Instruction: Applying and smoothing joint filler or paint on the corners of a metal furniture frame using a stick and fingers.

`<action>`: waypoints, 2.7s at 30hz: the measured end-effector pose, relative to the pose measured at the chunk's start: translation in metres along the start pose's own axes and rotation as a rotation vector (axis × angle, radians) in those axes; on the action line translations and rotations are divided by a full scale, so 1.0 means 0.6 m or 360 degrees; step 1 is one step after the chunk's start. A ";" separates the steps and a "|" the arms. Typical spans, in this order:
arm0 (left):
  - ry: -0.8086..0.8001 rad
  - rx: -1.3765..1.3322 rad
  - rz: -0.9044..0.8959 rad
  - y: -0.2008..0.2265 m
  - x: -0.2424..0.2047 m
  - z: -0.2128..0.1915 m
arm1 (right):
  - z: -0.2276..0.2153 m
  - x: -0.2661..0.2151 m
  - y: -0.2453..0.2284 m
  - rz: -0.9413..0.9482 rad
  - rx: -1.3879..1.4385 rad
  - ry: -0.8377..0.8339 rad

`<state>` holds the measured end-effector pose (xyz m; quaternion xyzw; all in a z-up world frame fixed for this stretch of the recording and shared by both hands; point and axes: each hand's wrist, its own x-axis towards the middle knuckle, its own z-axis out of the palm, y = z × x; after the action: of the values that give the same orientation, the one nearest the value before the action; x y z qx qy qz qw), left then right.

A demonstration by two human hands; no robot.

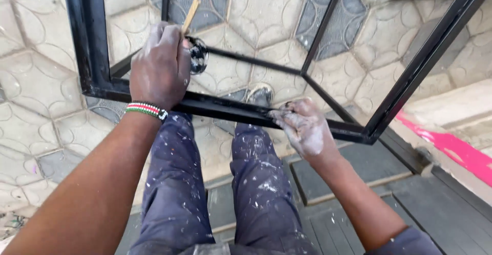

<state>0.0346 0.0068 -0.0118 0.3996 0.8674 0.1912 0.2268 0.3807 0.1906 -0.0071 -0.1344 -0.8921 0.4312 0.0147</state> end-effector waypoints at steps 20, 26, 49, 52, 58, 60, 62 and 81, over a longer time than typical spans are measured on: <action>0.0186 -0.0109 -0.0254 0.142 -0.015 0.110 | 0.040 0.060 -0.038 -0.0329 -0.0077 -0.0005; 0.0182 -0.0011 -0.0222 0.141 -0.014 0.116 | 0.019 0.054 -0.031 -0.0255 -0.0046 -0.0078; 0.0068 0.0048 -0.0260 0.136 -0.005 0.124 | 0.005 0.109 -0.026 -0.0334 -0.0007 -0.0271; 0.0056 0.0073 -0.0299 0.135 -0.009 0.130 | 0.021 0.097 -0.012 -0.0300 0.0018 -0.0272; 0.0068 0.0058 -0.0272 0.135 -0.009 0.129 | 0.029 0.100 0.010 -0.0378 0.0057 -0.0316; 0.0061 0.0081 -0.0274 0.132 -0.007 0.133 | 0.005 0.115 -0.011 -0.0568 0.0021 -0.0331; 0.0069 0.0066 -0.0263 0.130 -0.007 0.132 | 0.001 0.095 -0.007 -0.0547 0.0004 -0.0342; 0.0085 0.0018 -0.0291 0.126 -0.007 0.135 | 0.050 0.071 -0.023 -0.0404 -0.0080 -0.0279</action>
<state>0.1274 0.0617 -0.0386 0.3148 0.9070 0.1756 0.2177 0.3324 0.1703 -0.0188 0.0173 -0.9103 0.4134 -0.0122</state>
